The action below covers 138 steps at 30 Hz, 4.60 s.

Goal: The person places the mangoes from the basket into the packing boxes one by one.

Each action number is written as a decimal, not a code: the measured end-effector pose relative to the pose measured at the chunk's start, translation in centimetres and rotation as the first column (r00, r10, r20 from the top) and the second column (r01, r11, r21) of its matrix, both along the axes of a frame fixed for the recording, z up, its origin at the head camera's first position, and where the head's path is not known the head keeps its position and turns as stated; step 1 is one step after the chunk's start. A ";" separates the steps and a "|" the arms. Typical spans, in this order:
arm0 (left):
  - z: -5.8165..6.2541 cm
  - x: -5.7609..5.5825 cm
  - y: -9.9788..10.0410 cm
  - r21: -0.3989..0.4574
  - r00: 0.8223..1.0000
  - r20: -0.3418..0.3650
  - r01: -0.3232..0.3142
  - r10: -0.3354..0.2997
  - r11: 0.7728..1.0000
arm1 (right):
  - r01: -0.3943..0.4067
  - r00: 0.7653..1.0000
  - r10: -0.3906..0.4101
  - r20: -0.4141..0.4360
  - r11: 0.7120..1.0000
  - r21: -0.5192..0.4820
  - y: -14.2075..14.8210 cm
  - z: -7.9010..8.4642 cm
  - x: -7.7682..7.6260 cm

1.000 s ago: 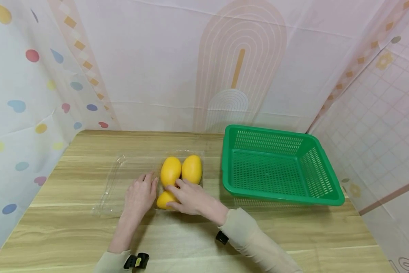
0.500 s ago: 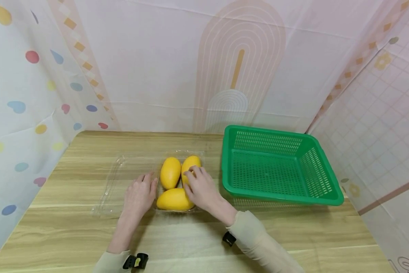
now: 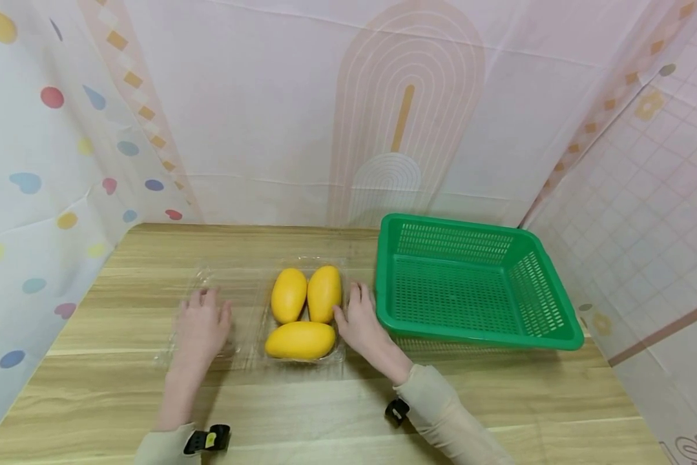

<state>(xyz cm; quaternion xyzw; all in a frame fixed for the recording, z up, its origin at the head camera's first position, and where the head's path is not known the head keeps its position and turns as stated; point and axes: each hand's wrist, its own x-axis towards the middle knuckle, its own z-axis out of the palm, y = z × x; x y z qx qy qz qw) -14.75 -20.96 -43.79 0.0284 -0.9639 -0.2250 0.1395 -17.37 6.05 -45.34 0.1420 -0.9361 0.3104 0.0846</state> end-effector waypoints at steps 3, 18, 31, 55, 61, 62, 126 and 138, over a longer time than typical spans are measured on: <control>-0.1 0.0 -1.6 -0.010 0.997 0.058 -0.052 0.052 0.999 | 0.011 0.998 -0.007 0.068 0.998 -0.056 0.1 -0.2 -0.2; -1.7 0.7 -6.7 -0.011 0.944 0.310 -0.117 0.114 0.993 | -0.002 0.993 0.010 0.121 0.998 -0.067 0.1 -0.8 -0.4; -1.3 0.9 -7.4 0.013 0.947 0.309 -0.094 0.085 0.996 | -0.010 0.995 0.018 0.098 0.997 -0.080 0.1 -0.9 -0.5; 7.2 3.3 -3.8 0.117 0.998 -0.049 -0.029 0.035 0.993 | -0.013 0.993 0.023 0.116 0.996 -0.086 0.1 -0.8 -0.6; 8.7 4.0 -1.9 0.208 0.996 -0.085 0.015 0.003 0.978 | -0.008 0.989 0.023 0.149 0.995 -0.104 0.1 -0.9 -0.6; 8.9 4.1 -1.6 0.220 0.996 -0.084 0.016 0.003 0.975 | -0.007 0.988 0.023 0.151 0.994 -0.106 0.1 -0.9 -0.6; 1.4 -0.3 5.5 0.165 0.951 0.250 0.145 -0.184 0.976 | -0.226 0.888 0.249 0.387 0.969 -0.104 3.4 1.7 2.4; 1.5 -0.3 6.0 0.150 0.944 0.296 0.103 -0.144 0.983 | -0.318 0.824 0.341 0.453 0.939 -0.129 3.6 2.6 3.3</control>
